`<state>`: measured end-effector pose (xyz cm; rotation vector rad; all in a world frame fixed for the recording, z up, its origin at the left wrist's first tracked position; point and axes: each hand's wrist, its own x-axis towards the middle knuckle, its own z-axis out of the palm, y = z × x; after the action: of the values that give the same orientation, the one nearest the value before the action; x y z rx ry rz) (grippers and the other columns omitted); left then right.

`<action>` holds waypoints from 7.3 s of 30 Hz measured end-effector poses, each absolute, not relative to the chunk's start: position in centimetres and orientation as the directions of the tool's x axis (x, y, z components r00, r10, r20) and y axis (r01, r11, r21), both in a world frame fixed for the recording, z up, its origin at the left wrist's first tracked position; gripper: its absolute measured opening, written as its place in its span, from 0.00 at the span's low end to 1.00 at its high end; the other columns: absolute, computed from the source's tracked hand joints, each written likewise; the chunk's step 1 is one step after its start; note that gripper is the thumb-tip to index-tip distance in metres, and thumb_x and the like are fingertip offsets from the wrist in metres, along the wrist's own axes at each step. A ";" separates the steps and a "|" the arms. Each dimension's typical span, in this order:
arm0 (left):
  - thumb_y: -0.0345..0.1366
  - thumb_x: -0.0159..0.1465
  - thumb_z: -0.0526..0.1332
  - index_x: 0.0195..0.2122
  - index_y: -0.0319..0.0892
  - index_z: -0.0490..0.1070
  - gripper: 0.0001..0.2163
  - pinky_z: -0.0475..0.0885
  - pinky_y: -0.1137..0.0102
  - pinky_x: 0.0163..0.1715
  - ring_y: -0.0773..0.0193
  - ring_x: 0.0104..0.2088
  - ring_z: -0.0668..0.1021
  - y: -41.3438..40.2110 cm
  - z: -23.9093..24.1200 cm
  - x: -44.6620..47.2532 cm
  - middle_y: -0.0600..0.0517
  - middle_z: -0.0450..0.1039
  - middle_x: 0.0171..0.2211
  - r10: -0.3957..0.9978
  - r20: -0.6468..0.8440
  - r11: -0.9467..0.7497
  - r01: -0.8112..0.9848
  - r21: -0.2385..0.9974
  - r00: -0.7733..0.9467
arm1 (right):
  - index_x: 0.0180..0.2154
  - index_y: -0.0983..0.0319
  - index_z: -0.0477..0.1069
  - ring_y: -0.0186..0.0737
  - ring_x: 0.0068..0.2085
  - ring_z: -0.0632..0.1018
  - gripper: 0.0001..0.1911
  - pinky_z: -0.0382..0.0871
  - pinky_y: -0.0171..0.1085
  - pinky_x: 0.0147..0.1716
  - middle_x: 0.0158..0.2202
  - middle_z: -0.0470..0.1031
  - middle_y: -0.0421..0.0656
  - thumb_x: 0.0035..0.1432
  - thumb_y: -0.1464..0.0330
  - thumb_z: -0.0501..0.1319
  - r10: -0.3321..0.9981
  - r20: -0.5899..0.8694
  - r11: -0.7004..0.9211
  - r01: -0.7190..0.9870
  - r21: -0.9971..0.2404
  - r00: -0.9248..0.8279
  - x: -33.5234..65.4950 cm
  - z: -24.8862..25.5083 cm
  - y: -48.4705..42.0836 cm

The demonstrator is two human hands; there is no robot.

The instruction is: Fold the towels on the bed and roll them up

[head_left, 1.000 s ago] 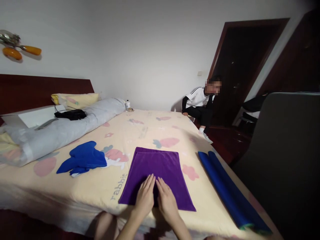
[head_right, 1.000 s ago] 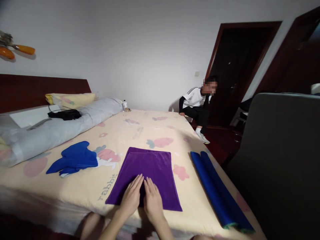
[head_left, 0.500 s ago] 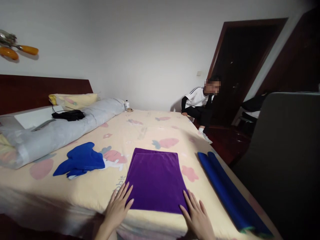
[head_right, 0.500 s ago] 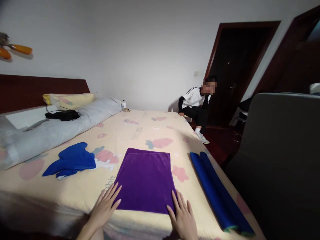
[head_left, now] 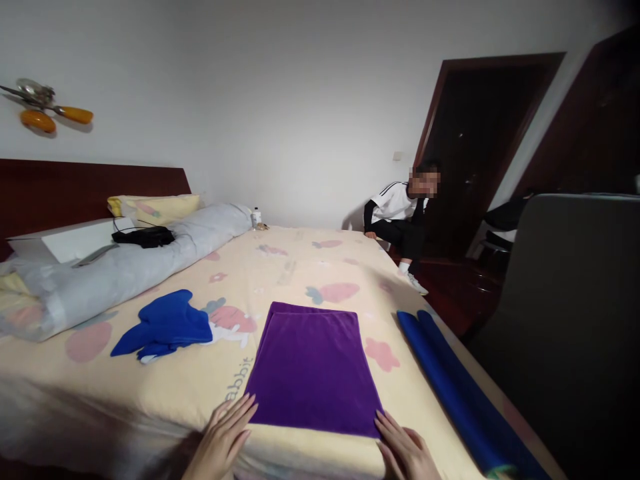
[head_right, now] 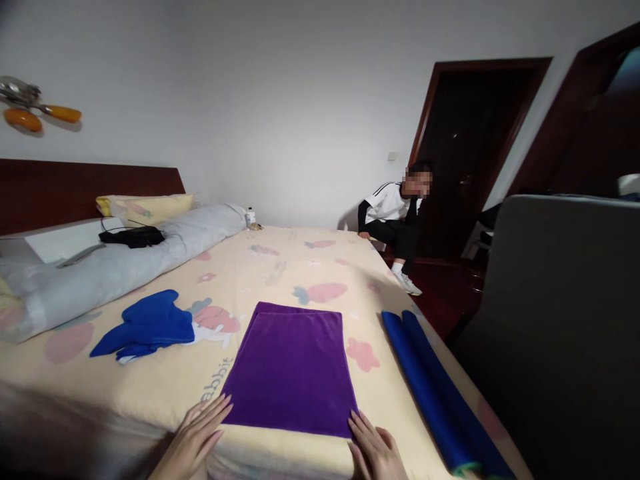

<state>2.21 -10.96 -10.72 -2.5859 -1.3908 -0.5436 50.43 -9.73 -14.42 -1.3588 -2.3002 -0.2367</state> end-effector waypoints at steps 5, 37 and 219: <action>0.37 0.69 0.52 0.61 0.54 0.65 0.19 0.70 0.60 0.56 0.58 0.56 0.75 -9.5 -9.6 4.2 0.52 0.75 0.54 0.803 0.408 -0.503 0.861 0.073 0.434 | 0.47 0.52 0.76 0.51 0.54 0.76 0.16 0.74 0.47 0.46 0.53 0.76 0.44 0.63 0.62 0.54 0.782 0.523 0.445 0.891 -0.090 -0.338 48.7 -12.4 -8.4; 0.31 0.67 0.43 0.69 0.42 0.48 0.27 0.51 0.61 0.65 0.65 0.69 0.51 9.1 -9.3 17.5 0.51 0.47 0.69 0.931 0.150 -0.353 0.924 0.144 0.332 | 0.67 0.61 0.49 0.35 0.69 0.51 0.30 0.48 0.39 0.66 0.69 0.49 0.43 0.65 0.63 0.45 0.891 0.102 0.452 0.838 -0.307 -0.443 32.8 -8.4 8.1; 0.38 0.66 0.53 0.70 0.51 0.40 0.33 0.53 0.52 0.65 0.55 0.68 0.53 -1.5 -8.6 16.2 0.51 0.44 0.70 0.833 0.225 -0.549 0.808 0.216 0.506 | 0.67 0.54 0.48 0.48 0.67 0.57 0.30 0.54 0.54 0.63 0.68 0.53 0.46 0.65 0.59 0.48 0.834 0.312 0.539 0.790 -0.291 -0.454 36.5 -9.7 -1.3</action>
<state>16.17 -1.52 -8.64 -2.7968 -1.5272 -0.4924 36.46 -1.35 -9.71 -1.3247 -2.3634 0.1444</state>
